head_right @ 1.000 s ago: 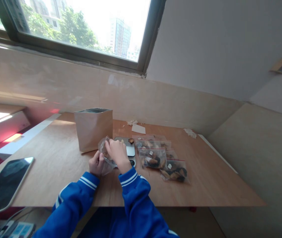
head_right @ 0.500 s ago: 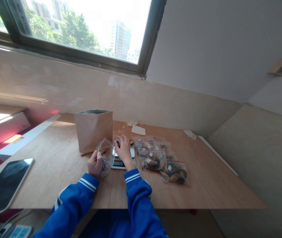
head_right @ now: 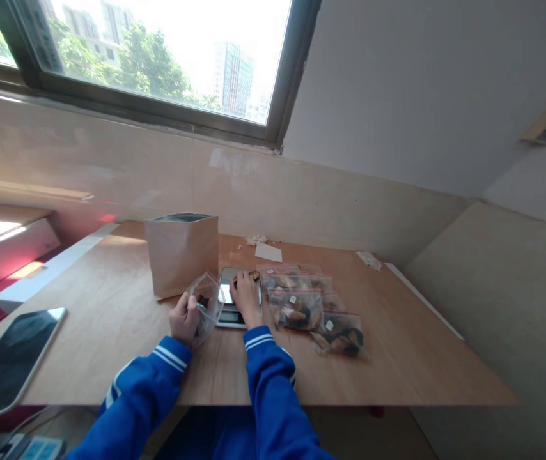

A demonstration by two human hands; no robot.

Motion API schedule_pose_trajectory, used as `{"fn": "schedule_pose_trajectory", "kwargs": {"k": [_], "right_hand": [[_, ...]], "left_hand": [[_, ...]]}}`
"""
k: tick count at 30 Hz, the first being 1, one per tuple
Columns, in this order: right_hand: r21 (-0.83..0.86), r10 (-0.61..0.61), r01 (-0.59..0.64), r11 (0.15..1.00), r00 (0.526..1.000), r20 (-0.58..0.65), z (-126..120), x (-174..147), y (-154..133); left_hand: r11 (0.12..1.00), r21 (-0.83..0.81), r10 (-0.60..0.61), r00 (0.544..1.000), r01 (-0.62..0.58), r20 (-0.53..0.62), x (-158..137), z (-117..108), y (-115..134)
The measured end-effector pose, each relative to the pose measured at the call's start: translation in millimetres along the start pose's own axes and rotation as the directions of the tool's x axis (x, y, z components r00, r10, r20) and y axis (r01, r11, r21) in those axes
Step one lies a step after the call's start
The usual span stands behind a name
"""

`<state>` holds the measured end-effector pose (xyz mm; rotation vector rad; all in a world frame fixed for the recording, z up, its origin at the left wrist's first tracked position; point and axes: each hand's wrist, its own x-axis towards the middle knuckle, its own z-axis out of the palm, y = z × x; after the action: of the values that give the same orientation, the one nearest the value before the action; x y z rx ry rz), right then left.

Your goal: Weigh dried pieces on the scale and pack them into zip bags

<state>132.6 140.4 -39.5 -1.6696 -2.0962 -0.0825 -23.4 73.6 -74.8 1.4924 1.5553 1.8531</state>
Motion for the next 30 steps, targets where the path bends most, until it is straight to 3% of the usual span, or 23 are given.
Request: {"fn": "schedule_pose_trajectory", "kwargs": {"k": [5, 10, 16, 19, 22, 27, 29, 30], "right_hand": [[0.201, 0.126, -0.117, 0.973, 0.992, -0.031, -6.3, -0.9, 0.1], [0.580, 0.253, -0.155, 0.800, 0.963, -0.091, -21.8, 4.8, -28.4], [0.806, 0.232, -0.251, 0.536, 0.962, 0.145, -19.9, 16.0, -71.2], [0.835, 0.213, -0.304, 0.459, 0.950, 0.229, -15.5, 16.8, -80.3], [0.834, 0.163, -0.272, 0.481, 0.962, 0.220, -16.7, 14.7, -80.7], [0.834, -0.034, -0.149, 0.531, 0.980, 0.197, -28.8, 10.2, -64.7], [0.797, -0.016, -0.084, 0.598, 0.993, 0.117, -32.2, 9.4, -51.3], [0.737, 0.016, -0.046, 0.674, 0.999, 0.048, -32.4, 9.0, -43.1]], "left_hand": [[1.000, 0.007, -0.006, 1.000, 0.006, -0.001, 1.0, -0.1, 3.6], [1.000, 0.019, -0.012, 1.000, 0.012, 0.014, 2.7, -1.8, 9.2], [0.996, -0.025, -0.083, 0.997, 0.083, 0.005, 3.9, -1.7, 9.3], [0.996, -0.032, -0.089, 0.996, 0.089, -0.004, 5.2, -1.9, 9.3], [0.991, -0.053, -0.121, 0.992, 0.120, -0.021, 6.2, -2.2, 10.0], [0.976, -0.114, -0.192, 0.981, 0.187, -0.035, 5.8, -1.9, 9.9], [0.971, -0.129, -0.208, 0.978, 0.202, -0.033, 5.4, -1.6, 8.8], [0.969, -0.134, -0.216, 0.976, 0.210, -0.035, 5.3, -1.4, 8.2]]}}
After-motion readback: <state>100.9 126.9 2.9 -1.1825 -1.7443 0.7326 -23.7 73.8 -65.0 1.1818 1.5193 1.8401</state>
